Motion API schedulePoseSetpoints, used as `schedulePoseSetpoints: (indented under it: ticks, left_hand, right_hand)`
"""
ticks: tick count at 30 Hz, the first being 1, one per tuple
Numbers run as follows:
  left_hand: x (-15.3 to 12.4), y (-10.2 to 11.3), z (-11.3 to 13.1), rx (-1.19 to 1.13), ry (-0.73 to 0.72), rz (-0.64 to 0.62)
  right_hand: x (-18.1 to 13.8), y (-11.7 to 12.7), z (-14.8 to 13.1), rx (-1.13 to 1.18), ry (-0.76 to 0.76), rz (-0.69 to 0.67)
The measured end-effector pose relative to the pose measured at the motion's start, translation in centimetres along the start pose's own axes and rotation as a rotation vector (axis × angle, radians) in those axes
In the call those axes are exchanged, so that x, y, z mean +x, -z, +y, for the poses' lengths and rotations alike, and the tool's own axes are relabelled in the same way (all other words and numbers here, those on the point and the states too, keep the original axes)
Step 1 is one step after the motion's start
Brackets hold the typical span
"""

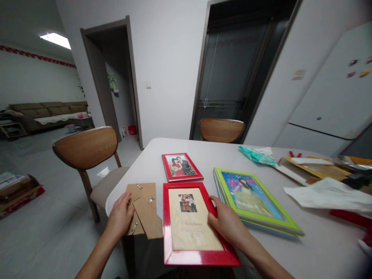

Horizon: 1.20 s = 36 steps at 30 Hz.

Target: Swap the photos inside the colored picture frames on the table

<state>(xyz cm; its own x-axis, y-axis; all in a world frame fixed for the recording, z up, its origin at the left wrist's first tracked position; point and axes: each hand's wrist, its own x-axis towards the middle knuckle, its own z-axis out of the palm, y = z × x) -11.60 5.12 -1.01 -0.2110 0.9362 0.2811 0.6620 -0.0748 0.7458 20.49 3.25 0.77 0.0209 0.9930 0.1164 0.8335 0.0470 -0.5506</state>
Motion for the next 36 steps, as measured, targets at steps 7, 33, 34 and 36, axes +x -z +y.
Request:
schedulePoseSetpoints:
  ticks: [7, 33, 34, 36]
  left_hand:
    - [-5.2, -3.1, 8.7, -0.067, -0.269, -0.181]
    - [-7.7, -0.6, 2.6, -0.078, 0.047, -0.042]
    - [-7.7, -0.6, 2.6, -0.010, -0.007, -0.045]
    - [-7.6, -0.6, 2.7, 0.104, -0.125, -0.035]
  right_hand:
    - [-1.2, 3.1, -3.3, 0.998, -0.344, -0.209]
    - [0.8, -0.4, 0.7, -0.263, 0.101, -0.037]
    - [0.9, -0.5, 0.7, -0.278, 0.104, -0.039]
    - [0.9, -0.5, 0.7, -0.295, 0.106, -0.041]
